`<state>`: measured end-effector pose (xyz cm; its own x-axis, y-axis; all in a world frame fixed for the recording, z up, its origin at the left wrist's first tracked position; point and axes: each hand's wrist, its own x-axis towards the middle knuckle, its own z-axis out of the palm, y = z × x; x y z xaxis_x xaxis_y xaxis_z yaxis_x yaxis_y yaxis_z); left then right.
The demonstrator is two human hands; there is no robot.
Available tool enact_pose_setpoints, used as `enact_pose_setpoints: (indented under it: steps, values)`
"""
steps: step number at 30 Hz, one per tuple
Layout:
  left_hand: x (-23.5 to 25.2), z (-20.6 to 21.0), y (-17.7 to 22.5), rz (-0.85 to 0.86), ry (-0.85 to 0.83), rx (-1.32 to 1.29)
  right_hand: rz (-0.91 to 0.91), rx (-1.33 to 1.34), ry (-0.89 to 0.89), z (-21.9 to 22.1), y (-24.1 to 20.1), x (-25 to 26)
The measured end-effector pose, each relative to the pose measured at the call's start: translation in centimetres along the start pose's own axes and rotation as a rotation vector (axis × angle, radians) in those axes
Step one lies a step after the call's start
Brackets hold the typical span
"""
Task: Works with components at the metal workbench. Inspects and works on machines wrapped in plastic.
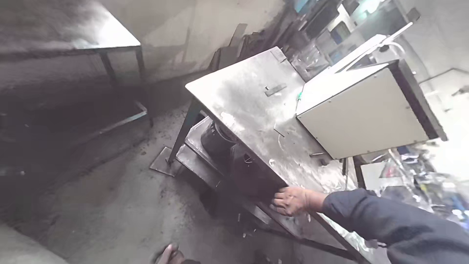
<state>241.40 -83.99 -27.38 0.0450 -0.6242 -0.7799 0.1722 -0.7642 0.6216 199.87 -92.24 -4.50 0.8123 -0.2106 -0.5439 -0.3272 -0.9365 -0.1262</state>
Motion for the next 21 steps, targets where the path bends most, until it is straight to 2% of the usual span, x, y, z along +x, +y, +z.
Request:
enact_pose_setpoints:
  steps: [1, 3, 5, 7, 9, 11, 13, 15, 18, 21]
  values:
    - [0.0, 0.9, 2.9, 0.137, -0.02, 0.048, 0.006, 0.028, 0.012, 0.0, 0.0, 0.1]
    - [-1.4, 4.9, 11.0, 0.525, -0.06, 0.157, 0.019, 0.033, 0.119, 0.1, 0.1, 0.1]
    - [-3.0, 10.7, 19.8, 0.902, -0.119, 0.292, 0.038, 0.012, 0.258, 0.6, 0.1, 0.2]
    - [-4.5, 17.7, 27.2, 1.109, -0.217, 0.448, 0.083, -0.026, 0.382, 1.1, -0.2, 0.3]
    - [-5.2, 25.6, 32.9, 1.157, -0.35, 0.639, 0.142, -0.073, 0.495, 1.9, -0.4, 0.3]
    - [-5.0, 33.9, 37.0, 1.111, -0.463, 0.824, 0.21, -0.045, 0.572, 2.3, -0.6, 0.3]
    - [-3.5, 41.6, 39.1, 1.041, -0.536, 0.899, 0.278, 0.06, 0.634, 2.7, -0.9, 0.7]
    - [-1.3, 48.4, 40.5, 0.971, -0.547, 0.95, 0.341, 0.299, 0.635, 2.5, -0.9, 0.3]
    - [1.7, 54.0, 41.1, 0.933, -0.433, 1.007, 0.407, 0.587, 0.607, 2.4, -1.8, 0.0]
    - [2.6, 57.2, 42.5, 1.007, -0.366, 1.169, 0.403, 0.601, 0.672, 2.5, -1.5, -0.1]
